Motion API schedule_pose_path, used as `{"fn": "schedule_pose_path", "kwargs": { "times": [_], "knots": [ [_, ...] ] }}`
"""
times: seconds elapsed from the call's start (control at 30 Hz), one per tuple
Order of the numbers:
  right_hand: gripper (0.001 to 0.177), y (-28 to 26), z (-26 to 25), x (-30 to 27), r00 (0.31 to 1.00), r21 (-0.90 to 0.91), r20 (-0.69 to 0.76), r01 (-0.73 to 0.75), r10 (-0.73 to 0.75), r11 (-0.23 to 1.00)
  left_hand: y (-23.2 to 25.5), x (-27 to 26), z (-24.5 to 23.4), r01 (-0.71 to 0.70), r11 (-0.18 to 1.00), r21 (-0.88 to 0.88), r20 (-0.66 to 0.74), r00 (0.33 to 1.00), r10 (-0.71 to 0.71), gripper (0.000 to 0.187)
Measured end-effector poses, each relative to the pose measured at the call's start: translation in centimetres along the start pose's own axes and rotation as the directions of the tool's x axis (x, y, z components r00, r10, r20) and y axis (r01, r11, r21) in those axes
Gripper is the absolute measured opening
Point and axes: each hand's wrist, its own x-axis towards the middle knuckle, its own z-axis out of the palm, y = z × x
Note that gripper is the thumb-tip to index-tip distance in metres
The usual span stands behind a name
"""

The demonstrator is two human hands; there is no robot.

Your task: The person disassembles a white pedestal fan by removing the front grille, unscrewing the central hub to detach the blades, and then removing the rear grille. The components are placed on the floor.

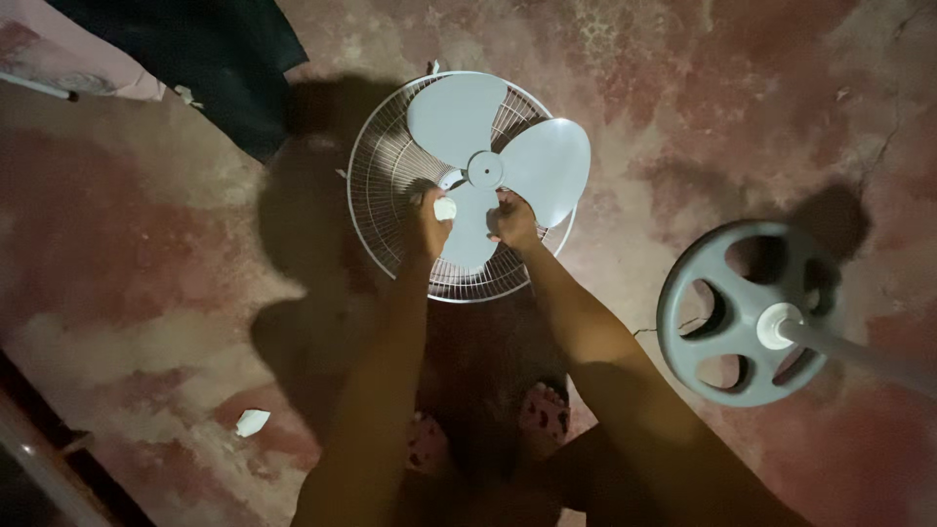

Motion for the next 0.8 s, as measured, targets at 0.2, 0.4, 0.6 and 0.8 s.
{"fn": "schedule_pose_path", "kwargs": {
  "times": [0.2, 0.4, 0.6, 0.8],
  "knots": [
    [0.042, 1.1, -1.0, 1.3, 1.000, -0.274, -0.018, -0.029, 0.025, 0.961, -0.3, -1.2, -0.2, 0.008, 0.989, -0.149, 0.053, 0.999, 0.000, 0.074],
    [0.042, -5.6, -2.0, -4.5, 0.991, -0.233, 0.007, 0.133, -0.135, 0.963, 3.5, -2.4, -5.8, 0.217, 0.949, -0.229, 0.218, 0.962, -0.167, 0.076],
    [0.046, -18.1, -2.6, -16.6, 0.935, -0.224, -0.111, -0.353, 0.336, 0.909, 15.4, -5.7, -14.1, 0.405, 0.912, -0.063, 0.330, 0.871, -0.364, 0.076],
    [0.044, -33.8, -2.9, -33.3, 0.936, -0.081, -0.089, -0.347, 0.340, 0.934, 31.9, -11.6, -22.1, 0.531, 0.841, -0.103, 0.464, 0.774, -0.432, 0.068]
  ]
}}
